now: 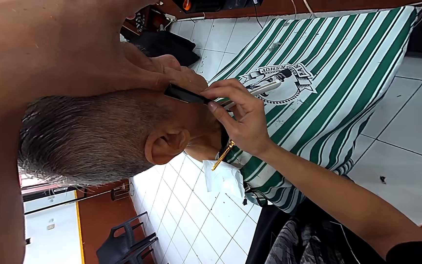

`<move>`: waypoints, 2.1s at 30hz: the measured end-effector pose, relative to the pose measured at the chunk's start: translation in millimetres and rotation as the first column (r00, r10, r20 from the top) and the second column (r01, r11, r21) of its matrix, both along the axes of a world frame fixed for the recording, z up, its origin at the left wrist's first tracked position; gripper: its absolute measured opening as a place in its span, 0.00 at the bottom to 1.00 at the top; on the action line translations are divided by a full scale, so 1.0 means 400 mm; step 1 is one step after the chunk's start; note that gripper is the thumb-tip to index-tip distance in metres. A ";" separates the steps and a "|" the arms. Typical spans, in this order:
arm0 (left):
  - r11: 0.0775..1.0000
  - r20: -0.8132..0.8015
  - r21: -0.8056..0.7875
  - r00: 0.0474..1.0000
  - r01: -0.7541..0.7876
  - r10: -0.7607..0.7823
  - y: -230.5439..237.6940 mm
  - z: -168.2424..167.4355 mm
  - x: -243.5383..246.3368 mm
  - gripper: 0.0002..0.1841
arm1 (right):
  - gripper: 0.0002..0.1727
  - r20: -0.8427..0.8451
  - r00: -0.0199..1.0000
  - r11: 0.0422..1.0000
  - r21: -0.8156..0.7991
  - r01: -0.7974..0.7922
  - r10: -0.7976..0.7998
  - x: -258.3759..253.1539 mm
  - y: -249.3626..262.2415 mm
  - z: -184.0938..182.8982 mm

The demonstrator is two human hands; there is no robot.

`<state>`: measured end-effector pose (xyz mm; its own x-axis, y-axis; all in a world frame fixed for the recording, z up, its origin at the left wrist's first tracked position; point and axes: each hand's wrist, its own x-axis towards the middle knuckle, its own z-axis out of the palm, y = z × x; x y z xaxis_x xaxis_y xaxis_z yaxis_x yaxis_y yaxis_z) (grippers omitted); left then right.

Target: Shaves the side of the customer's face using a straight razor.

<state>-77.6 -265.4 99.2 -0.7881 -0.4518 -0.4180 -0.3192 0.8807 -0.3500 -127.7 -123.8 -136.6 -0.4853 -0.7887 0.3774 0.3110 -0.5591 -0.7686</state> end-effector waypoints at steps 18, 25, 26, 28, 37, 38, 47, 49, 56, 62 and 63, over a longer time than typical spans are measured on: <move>0.995 0.009 0.081 0.998 -0.060 0.059 -0.014 -0.010 -0.016 0.30 | 0.12 -0.048 0.999 1.000 -0.001 -0.026 0.026 0.000 -0.017 -0.005; 0.993 0.002 0.108 0.999 -0.045 0.045 -0.016 -0.007 -0.023 0.30 | 0.11 -0.050 0.998 0.999 -0.026 -0.042 0.041 0.004 -0.017 -0.011; 0.993 0.006 0.101 0.998 -0.056 0.056 -0.016 -0.006 -0.024 0.30 | 0.11 -0.044 0.998 0.999 -0.027 -0.044 0.043 0.003 -0.018 -0.011; 0.992 0.017 0.098 0.996 -0.085 0.083 -0.014 -0.007 -0.024 0.29 | 0.12 -0.029 0.999 0.999 -0.019 -0.044 0.043 0.004 -0.018 -0.009; 0.992 0.048 0.057 0.993 -0.110 0.107 -0.002 -0.004 -0.020 0.29 | 0.11 -0.027 0.997 0.998 -0.018 -0.066 0.066 0.008 -0.016 -0.010; 0.992 0.048 0.058 0.993 -0.112 0.109 0.002 -0.003 -0.022 0.29 | 0.12 -0.021 0.997 0.998 -0.013 -0.069 0.069 0.007 -0.016 -0.009; 0.995 0.054 0.040 0.994 -0.095 0.092 -0.012 -0.007 -0.016 0.32 | 0.11 -0.021 0.997 0.997 -0.023 -0.080 0.080 0.009 -0.018 -0.013; 0.993 0.051 0.069 0.995 -0.092 0.088 -0.004 -0.005 -0.018 0.29 | 0.11 -0.002 0.996 0.996 -0.016 -0.087 0.087 0.011 -0.017 -0.012; 0.999 0.010 0.043 1.000 -0.021 0.020 -0.007 -0.010 -0.010 0.31 | 0.11 -0.007 0.995 0.995 -0.024 -0.096 0.096 0.012 -0.016 -0.015; 0.993 0.046 0.012 0.992 -0.118 0.117 -0.005 -0.006 -0.016 0.30 | 0.12 0.085 0.989 0.993 0.012 -0.121 0.119 -0.006 -0.006 -0.005; 0.992 0.052 -0.002 0.991 -0.126 0.126 -0.007 -0.006 -0.015 0.30 | 0.12 0.121 0.986 0.993 0.012 -0.119 0.117 -0.014 -0.003 -0.002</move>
<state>-83.5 -268.2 96.8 -0.7020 -0.5457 -0.4575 -0.4093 0.8349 -0.3679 -133.3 -124.9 -137.3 -0.4294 -0.8497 0.3061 0.4642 -0.4984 -0.7322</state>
